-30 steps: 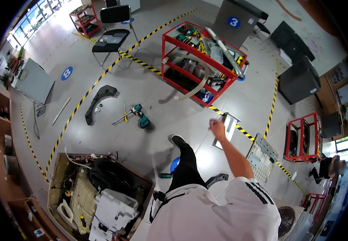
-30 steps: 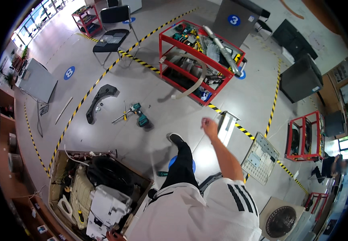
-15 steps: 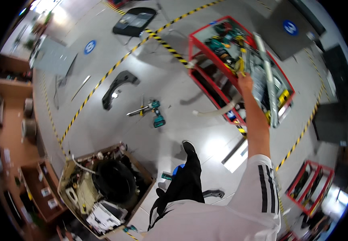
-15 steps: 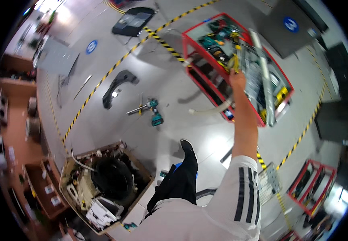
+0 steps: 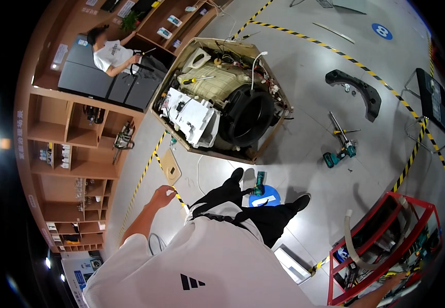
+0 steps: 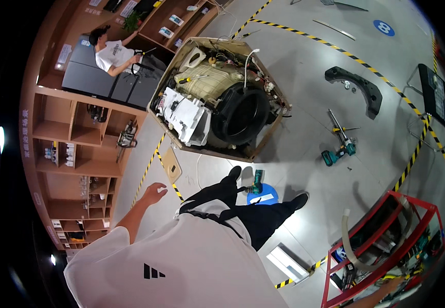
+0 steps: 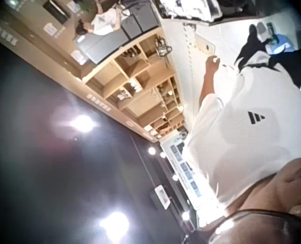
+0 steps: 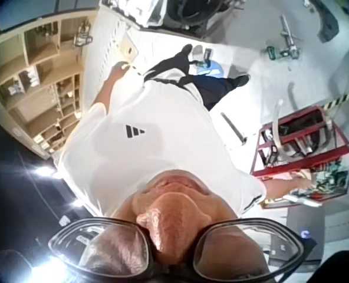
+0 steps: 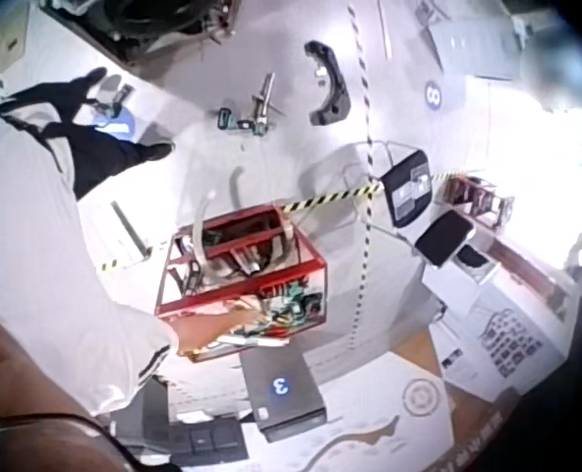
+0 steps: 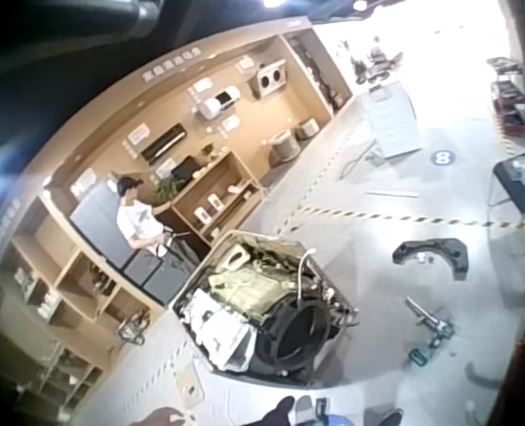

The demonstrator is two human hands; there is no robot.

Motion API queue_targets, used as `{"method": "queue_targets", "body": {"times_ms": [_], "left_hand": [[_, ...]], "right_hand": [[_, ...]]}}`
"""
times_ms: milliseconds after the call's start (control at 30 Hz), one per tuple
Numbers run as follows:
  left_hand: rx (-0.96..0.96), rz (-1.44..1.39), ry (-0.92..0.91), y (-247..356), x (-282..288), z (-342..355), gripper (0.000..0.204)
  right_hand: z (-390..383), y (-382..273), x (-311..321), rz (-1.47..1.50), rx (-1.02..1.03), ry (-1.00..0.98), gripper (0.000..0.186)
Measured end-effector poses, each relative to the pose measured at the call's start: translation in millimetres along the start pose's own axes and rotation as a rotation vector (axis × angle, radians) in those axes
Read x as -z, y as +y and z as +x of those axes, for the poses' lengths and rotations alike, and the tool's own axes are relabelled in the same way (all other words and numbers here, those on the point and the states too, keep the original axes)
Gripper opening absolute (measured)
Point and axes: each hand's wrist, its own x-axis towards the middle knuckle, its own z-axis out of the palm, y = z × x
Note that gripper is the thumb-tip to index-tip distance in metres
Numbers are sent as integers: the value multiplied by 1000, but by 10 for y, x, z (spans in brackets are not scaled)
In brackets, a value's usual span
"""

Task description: The person works on the internal components of a disassembled washing machine, using a screwdriver and pliers to manipulate wires and plastic housings while another person assists by holding the assembly.

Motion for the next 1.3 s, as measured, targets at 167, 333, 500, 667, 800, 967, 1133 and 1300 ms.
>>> {"method": "queue_targets", "body": {"times_ms": [167, 333, 500, 667, 800, 967, 1133, 1300], "left_hand": [[2, -126, -41, -322, -275, 12, 34], [-1, -309, -34, -854, -607, 326, 32], [-48, -521, 62, -1541, -939, 954, 28], [-287, -588, 160, -2369, -791, 2188, 25], [-317, -698, 114, -2655, -282, 2739, 25], [-473, -892, 98, -2553, 279, 2889, 26], [-497, -1224, -221, -2189, 587, 2766, 31], [-614, -1497, -554, -1767, 910, 2612, 48]], "right_hand": [[-865, -186, -249, 224, 21, 136, 46], [-1985, -222, -864, 156, 89, -144, 40], [-3688, 318, -1875, 126, 122, -448, 35], [-6259, 1175, -2911, 91, 41, -881, 40], [-8028, 1733, -3640, -7, -65, -965, 42], [-9529, 2162, -4205, -227, 21, -1148, 36], [-10439, 2754, -4571, -405, 4, -1443, 26], [-10964, 3334, -4799, -547, 228, -1748, 20]]}}
